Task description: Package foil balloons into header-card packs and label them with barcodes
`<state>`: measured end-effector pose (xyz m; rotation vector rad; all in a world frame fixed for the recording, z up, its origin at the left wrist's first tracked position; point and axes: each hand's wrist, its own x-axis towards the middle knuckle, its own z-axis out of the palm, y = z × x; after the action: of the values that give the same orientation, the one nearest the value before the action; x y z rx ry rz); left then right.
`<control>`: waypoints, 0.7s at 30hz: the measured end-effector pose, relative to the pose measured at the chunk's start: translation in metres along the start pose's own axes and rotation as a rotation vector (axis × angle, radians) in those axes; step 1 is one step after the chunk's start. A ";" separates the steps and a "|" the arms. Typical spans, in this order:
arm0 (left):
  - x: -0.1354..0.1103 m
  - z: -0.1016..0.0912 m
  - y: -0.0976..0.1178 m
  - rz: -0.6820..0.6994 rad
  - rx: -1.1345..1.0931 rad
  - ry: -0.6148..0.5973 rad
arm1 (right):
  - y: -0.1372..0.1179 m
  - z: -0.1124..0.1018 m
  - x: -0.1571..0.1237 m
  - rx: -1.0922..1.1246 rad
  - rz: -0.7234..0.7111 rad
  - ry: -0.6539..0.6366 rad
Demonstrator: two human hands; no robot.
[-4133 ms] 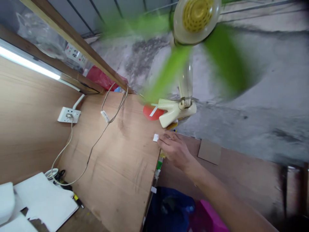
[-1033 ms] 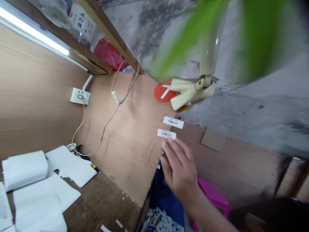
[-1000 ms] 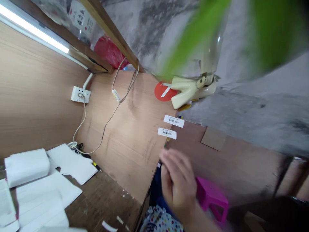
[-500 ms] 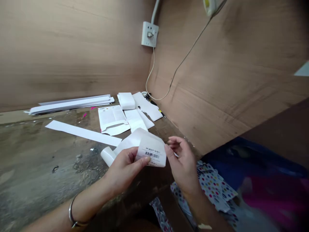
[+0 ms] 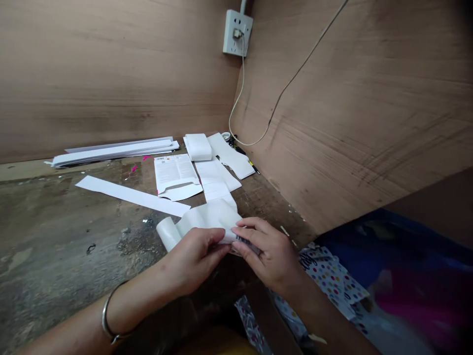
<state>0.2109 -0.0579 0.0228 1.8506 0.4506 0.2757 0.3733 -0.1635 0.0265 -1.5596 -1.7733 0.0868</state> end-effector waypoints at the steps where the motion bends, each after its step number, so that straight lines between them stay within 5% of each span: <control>1: 0.001 0.001 -0.001 -0.009 0.020 0.032 | 0.000 0.000 0.000 0.008 0.021 0.025; 4: 0.004 0.004 -0.002 -0.047 -0.124 0.071 | 0.000 -0.001 0.001 0.007 0.015 0.105; 9: 0.006 0.005 0.000 -0.063 -0.458 0.017 | 0.000 -0.004 0.001 0.067 0.003 0.029; 15: 0.002 0.003 0.002 0.003 -0.264 0.022 | -0.002 -0.002 0.001 0.186 0.124 -0.018; 21: 0.003 0.007 0.000 0.051 -0.168 0.050 | -0.003 0.007 -0.003 0.290 0.203 0.096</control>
<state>0.2164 -0.0625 0.0203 1.6950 0.4031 0.3840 0.3666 -0.1641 0.0212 -1.4988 -1.4520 0.3456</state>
